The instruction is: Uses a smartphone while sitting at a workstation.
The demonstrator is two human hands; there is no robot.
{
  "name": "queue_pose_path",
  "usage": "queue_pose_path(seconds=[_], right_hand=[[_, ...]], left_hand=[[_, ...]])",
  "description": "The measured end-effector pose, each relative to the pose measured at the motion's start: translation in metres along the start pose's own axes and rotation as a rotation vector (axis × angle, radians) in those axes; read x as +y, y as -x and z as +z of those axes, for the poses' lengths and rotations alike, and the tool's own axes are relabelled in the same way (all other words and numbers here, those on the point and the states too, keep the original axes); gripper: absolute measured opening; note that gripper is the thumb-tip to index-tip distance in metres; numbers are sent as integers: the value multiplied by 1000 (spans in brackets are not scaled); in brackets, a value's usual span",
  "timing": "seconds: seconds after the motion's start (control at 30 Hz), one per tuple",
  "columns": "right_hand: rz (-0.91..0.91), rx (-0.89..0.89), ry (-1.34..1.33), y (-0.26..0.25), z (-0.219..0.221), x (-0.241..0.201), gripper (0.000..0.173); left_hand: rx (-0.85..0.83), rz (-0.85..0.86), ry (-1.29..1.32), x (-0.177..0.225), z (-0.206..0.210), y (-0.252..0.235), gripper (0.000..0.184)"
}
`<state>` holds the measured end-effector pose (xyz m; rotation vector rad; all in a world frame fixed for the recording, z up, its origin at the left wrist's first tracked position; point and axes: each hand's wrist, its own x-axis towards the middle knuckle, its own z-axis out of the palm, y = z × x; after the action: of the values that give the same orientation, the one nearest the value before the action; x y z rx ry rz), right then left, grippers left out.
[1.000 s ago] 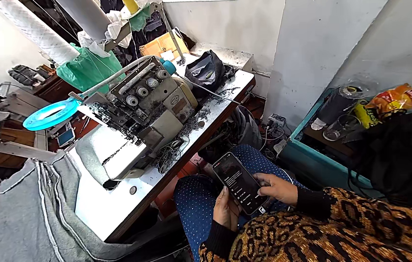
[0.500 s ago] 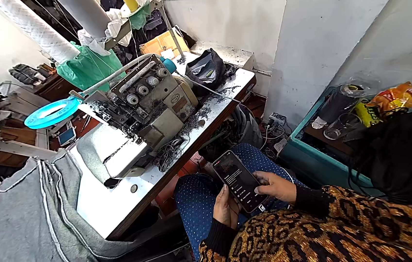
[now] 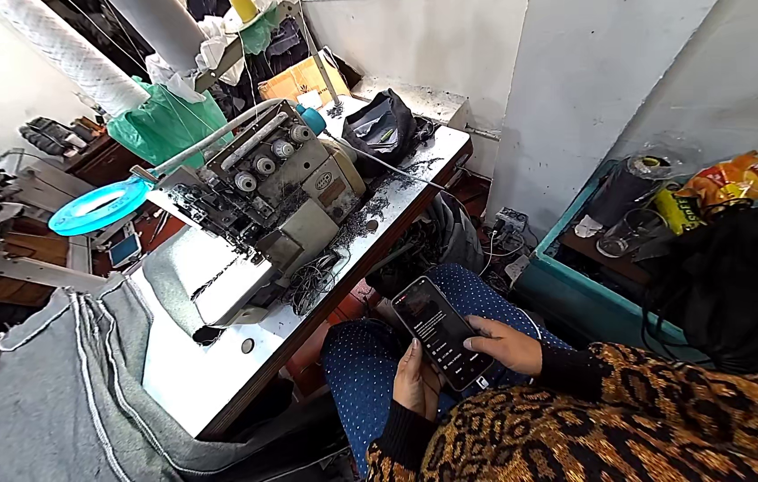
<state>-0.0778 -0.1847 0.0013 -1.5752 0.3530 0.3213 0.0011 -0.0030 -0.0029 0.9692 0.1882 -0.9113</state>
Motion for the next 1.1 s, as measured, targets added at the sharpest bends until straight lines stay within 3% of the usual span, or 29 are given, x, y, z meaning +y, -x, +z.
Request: queue_pose_path(seconds=[0.47, 0.87, 1.1], right_hand=[[-31, 0, -8, 0, -2, 3, 41], [50, -47, -109, 3, -3, -2, 40], [95, -134, -220, 7, -8, 3, 60]], left_hand=[[5, -11, 8, 0, 0, -1, 42], [21, -12, 19, -1, 0, -1, 42], [43, -17, 35, 0, 0, -1, 43]])
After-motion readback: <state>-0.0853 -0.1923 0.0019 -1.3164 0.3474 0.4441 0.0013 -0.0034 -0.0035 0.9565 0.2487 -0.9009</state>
